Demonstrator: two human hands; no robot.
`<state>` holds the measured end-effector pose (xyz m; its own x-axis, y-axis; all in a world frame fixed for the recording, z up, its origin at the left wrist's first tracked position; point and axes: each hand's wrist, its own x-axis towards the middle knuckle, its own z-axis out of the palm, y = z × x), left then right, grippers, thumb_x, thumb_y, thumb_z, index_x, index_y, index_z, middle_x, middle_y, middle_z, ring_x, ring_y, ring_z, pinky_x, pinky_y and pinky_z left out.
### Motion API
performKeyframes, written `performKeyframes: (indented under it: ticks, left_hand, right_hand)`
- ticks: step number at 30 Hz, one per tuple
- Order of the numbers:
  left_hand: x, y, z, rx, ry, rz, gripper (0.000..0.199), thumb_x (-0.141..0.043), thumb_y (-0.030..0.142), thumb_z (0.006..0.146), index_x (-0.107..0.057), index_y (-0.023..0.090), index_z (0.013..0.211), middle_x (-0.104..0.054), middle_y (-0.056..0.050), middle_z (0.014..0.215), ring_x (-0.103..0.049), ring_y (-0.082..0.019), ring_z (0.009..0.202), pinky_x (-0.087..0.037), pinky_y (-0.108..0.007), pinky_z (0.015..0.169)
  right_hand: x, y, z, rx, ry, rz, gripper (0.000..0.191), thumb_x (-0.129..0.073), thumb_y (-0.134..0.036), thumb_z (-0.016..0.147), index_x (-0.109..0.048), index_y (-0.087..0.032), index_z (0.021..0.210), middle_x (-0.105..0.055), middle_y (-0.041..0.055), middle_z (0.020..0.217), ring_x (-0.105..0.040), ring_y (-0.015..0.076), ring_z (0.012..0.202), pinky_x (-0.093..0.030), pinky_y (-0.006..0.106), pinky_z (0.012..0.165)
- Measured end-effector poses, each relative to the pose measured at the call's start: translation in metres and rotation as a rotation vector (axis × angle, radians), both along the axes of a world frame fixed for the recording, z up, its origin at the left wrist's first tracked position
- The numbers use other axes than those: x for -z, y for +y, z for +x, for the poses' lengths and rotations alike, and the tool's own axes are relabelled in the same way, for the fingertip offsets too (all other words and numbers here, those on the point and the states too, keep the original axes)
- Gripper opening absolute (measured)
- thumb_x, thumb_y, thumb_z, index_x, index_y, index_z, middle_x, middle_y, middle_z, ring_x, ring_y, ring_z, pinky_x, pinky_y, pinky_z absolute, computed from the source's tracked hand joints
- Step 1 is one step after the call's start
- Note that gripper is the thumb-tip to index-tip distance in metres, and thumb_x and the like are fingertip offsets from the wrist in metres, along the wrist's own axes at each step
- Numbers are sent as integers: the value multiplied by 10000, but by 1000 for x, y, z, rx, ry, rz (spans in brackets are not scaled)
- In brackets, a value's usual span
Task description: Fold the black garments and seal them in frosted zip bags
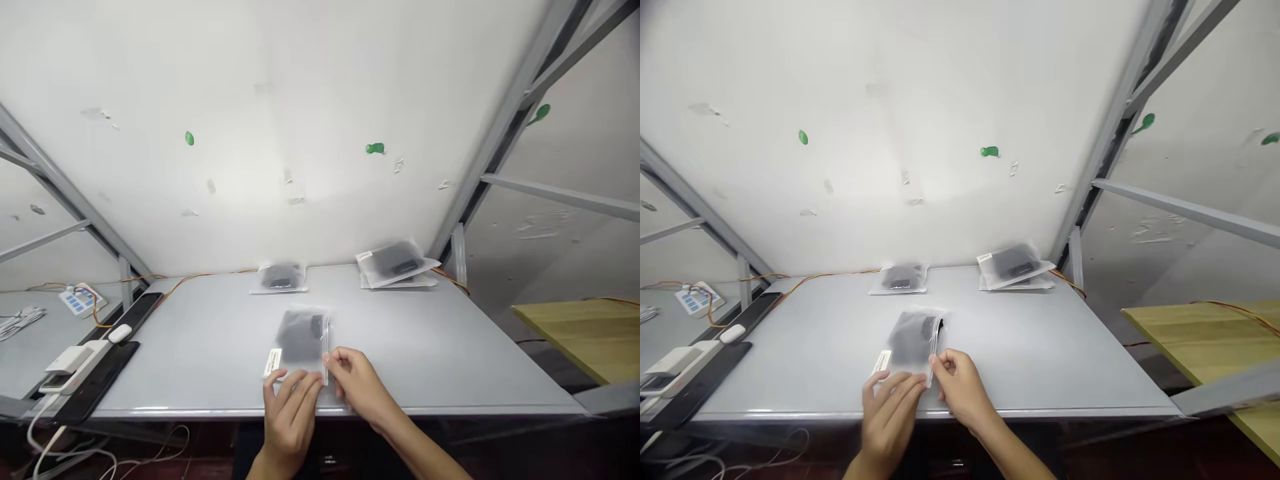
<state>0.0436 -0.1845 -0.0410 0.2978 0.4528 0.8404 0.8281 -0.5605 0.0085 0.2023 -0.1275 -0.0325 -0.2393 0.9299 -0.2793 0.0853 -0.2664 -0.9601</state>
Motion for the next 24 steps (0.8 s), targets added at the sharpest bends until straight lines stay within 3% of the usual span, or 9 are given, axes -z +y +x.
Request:
performKeyframes:
  ticks: [6,11,14,18,21,24]
  left_hand:
    - [15,-24,3,16,-51,-54,353,-561,12,955,-708,209,1207,-834,-57,1000,-788,-235,924,-507,-449,980]
    - [19,-28,7,34,-83,-89,334,-583,-12,938,-703,200,1165,-825,-53,976,-771,-223,902,-500,-429,947]
    - [18,-23,-7,-45,-101,-128,254,-598,16,948,-682,218,1078,-796,-42,940,-748,-221,900,-522,-409,902]
    - [15,-15,-41,-287,-200,-243,122,-577,179,1013,-677,243,1039,-739,-65,937,-711,-240,869,-564,-387,774]
    - [13,-12,-56,-298,-344,-388,142,-574,318,1025,-695,254,986,-737,-56,902,-706,-245,820,-580,-372,707]
    - [6,-10,-54,-302,-649,-592,279,-535,462,1021,-700,238,1024,-757,-47,839,-726,-241,742,-591,-348,655]
  right_hand:
    - [-18,56,0,148,-68,35,333,-583,-396,941,-495,-224,670,-495,-79,460,-380,64,334,-271,178,350]
    - [-15,87,2,232,-96,22,307,-576,-318,933,-469,-231,659,-496,-81,452,-404,73,315,-276,180,334]
    - [-13,79,11,232,-95,-17,285,-508,-273,938,-463,-234,659,-513,-73,483,-460,89,324,-329,188,327]
    - [-11,46,35,135,-78,-81,269,-523,-264,896,-451,-231,639,-478,-74,555,-591,121,418,-369,191,319]
    - [-2,19,42,-38,-53,-139,295,-569,-386,889,-457,-231,665,-479,-77,572,-602,124,426,-396,195,327]
    - [11,3,38,-80,-21,-146,361,-596,-533,867,-469,-228,721,-568,-43,685,-633,127,461,-457,222,368]
